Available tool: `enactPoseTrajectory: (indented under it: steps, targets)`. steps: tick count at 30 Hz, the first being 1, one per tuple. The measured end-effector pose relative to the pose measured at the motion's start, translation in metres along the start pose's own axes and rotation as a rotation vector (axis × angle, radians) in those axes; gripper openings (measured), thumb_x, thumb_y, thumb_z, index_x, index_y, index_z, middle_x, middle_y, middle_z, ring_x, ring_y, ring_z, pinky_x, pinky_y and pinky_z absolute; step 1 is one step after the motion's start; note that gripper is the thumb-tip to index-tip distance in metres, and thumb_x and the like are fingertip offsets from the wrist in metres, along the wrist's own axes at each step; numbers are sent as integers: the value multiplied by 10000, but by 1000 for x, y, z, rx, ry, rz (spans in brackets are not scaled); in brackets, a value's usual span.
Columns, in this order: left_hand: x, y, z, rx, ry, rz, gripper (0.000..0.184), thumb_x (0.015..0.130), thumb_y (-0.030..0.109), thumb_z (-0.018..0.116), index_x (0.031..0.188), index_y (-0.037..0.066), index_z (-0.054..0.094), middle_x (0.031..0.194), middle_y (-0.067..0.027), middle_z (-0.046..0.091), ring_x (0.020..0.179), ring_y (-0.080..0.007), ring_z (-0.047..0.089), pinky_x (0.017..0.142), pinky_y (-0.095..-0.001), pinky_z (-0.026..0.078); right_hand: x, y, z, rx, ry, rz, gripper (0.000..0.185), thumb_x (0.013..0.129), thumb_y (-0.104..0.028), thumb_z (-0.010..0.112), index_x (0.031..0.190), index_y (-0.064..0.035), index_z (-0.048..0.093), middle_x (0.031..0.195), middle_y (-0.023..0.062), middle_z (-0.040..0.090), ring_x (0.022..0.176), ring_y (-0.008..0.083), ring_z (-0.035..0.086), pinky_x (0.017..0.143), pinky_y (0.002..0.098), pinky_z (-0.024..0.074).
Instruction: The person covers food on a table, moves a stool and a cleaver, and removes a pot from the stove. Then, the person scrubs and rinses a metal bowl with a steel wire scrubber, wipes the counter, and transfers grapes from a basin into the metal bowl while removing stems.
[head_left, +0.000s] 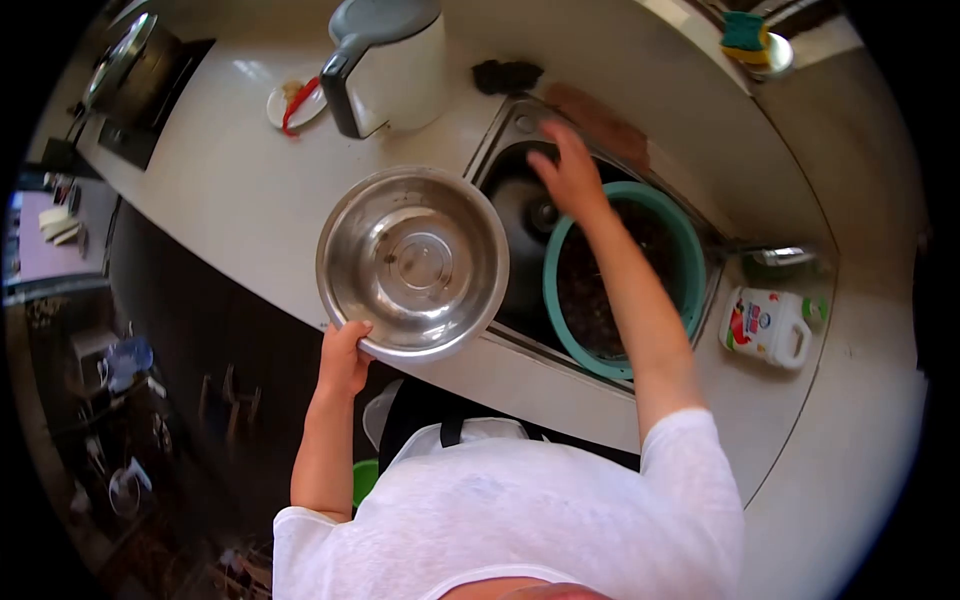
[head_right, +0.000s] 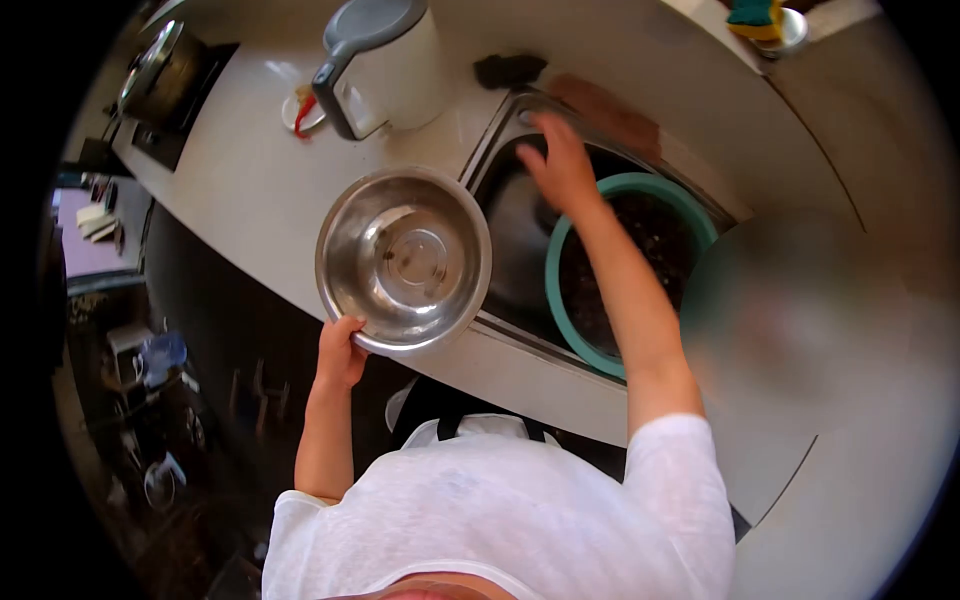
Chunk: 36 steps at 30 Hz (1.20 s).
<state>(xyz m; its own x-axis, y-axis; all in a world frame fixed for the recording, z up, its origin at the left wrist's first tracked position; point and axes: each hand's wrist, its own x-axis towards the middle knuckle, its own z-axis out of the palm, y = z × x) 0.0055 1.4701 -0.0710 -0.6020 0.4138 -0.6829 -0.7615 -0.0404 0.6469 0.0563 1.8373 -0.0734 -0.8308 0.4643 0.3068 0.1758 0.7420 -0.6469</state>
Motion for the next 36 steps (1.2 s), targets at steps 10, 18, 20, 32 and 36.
enactPoseTrajectory:
  steps: [10,18,20,32,36]
  targets:
    - [-16,-3,20,169,119,66,506,713,97,465,1201,36,345,974,-82,515,832,-147,546,639,-276,483,131,97,86,-684,-219,-146,545,764,-216,562,1268,-151,364,1261,113,411,1141,322,394,942,412,339]
    - [-1,3,24,290,89,117,579,706,109,463,1252,29,286,1048,-137,463,886,-214,528,648,-354,513,79,22,17,-10,-141,16,416,734,-124,472,1147,-122,519,1061,164,563,947,290,545,790,359,436]
    - [1,3,28,279,69,147,577,708,105,469,1251,31,288,1026,-137,480,862,-213,541,607,-337,525,38,-14,10,108,7,-203,405,721,-110,499,1123,-126,551,996,138,577,856,234,564,726,334,449]
    - [25,-17,24,468,-87,138,472,734,87,441,1196,63,349,1018,-126,505,837,-211,576,641,-342,535,-216,-39,9,449,261,437,385,754,-117,613,1120,-46,518,1028,89,501,912,163,520,757,260,452]
    - [37,-24,29,390,-139,86,431,765,109,449,1182,49,358,1019,-129,517,825,-210,586,633,-336,544,-305,16,-69,97,460,653,409,775,-137,603,1156,-40,487,1135,116,457,1007,194,507,764,268,469]
